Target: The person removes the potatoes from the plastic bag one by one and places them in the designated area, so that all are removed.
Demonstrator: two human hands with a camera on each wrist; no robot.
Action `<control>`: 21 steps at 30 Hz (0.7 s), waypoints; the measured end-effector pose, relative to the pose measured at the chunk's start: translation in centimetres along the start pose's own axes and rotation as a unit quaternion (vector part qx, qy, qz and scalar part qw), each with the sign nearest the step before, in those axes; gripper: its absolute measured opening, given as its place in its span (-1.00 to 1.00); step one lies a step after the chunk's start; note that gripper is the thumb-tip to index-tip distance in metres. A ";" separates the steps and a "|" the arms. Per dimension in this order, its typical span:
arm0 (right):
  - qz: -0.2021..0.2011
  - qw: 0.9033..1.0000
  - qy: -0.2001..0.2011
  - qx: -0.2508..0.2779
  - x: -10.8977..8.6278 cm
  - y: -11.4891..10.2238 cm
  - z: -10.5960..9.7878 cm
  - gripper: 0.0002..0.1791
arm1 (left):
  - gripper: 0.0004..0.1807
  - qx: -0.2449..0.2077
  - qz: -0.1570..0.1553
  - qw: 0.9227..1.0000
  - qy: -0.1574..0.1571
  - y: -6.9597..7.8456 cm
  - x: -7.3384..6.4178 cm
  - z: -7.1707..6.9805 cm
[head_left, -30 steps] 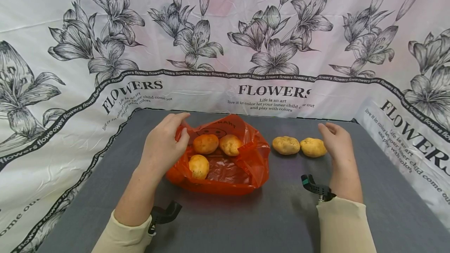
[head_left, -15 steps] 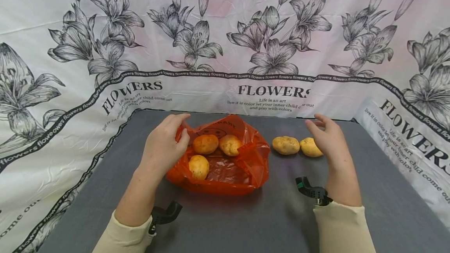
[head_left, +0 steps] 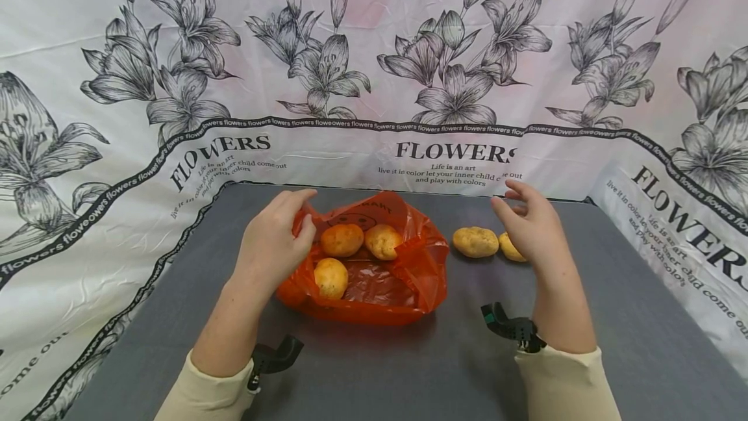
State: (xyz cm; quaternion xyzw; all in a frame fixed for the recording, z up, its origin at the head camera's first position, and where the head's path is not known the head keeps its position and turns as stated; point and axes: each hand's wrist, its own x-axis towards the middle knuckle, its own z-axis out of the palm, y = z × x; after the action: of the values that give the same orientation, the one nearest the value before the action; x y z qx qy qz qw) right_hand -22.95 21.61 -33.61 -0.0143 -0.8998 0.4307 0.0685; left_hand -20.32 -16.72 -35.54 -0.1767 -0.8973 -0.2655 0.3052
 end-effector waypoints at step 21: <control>-0.114 0.992 -0.042 -0.012 -2.0 -3.1 3.0 -0.29 | -0.58 0.003 0.006 1.000 -0.001 0.1 0.0 0.0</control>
State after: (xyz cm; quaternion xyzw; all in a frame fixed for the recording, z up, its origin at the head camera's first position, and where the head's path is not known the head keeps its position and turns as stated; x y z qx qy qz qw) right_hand -21.26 17.11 -33.28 0.1060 -0.9028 0.4092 0.0793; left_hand -20.28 -16.63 -35.47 -0.1817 -0.8973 -0.2612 0.3060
